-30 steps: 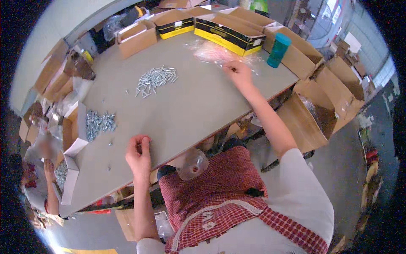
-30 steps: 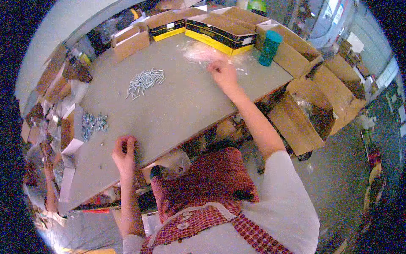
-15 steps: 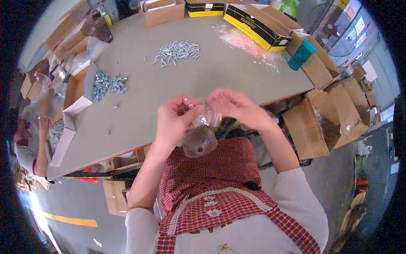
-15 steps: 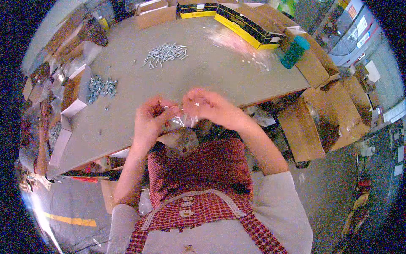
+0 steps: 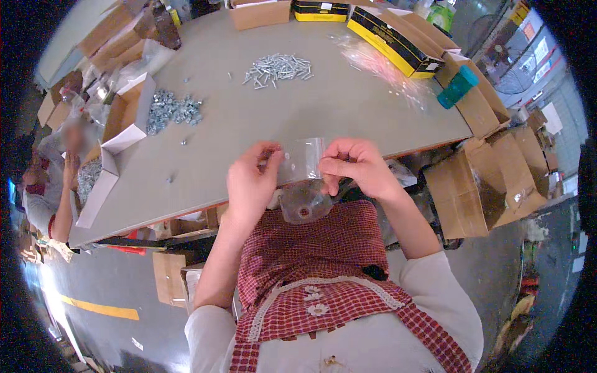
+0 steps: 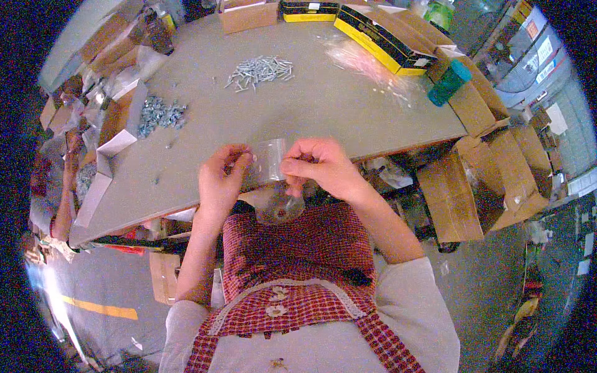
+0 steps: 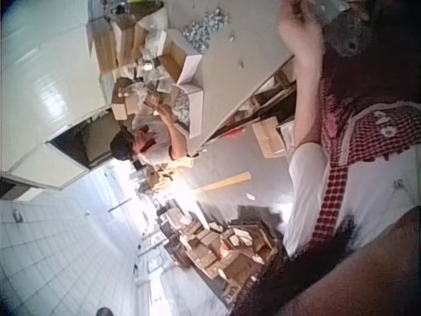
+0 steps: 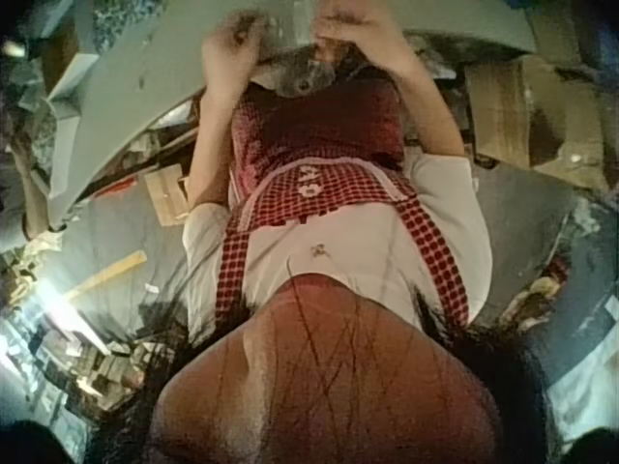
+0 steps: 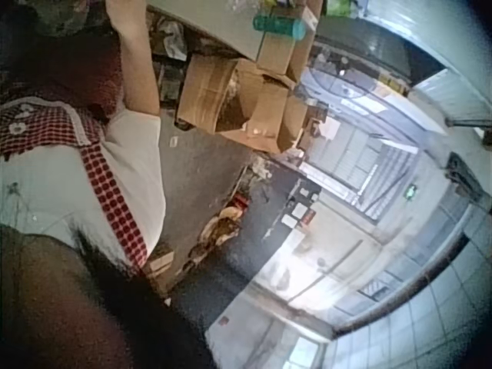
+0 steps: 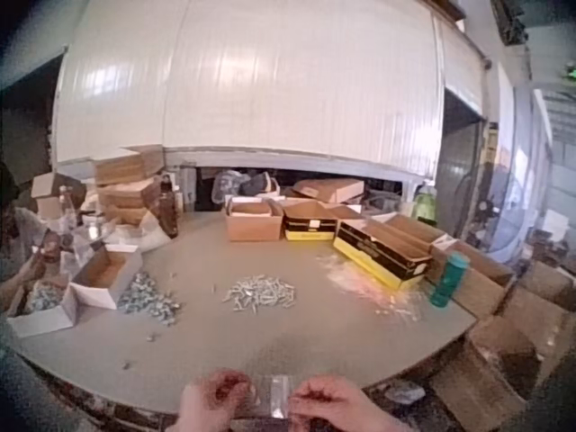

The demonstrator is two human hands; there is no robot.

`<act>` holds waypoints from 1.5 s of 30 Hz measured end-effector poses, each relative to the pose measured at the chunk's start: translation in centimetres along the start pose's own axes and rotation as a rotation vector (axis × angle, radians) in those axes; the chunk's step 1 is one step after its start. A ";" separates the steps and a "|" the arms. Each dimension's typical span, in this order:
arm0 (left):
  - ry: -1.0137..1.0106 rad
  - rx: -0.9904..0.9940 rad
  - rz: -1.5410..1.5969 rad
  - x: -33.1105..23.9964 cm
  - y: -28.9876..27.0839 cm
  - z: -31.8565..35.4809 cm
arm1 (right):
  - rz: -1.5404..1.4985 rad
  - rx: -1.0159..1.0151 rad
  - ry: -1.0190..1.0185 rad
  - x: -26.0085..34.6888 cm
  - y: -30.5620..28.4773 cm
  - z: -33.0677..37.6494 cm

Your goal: Packing small screws or bolts into clear plastic bags at a workstation.

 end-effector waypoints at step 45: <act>-0.128 -0.010 0.388 -3.3 0.4 1.2 | 0.509 -0.403 -0.326 -0.1 3.4 0.1</act>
Point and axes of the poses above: each hand's wrist, its own z-axis away from the middle knuckle, its own y-axis out of the palm, x = y × z, the point moved 4 cm from there along -z, towards the middle knuckle, and after that the axes turned 12 degrees about y, right-handed, at the moved point
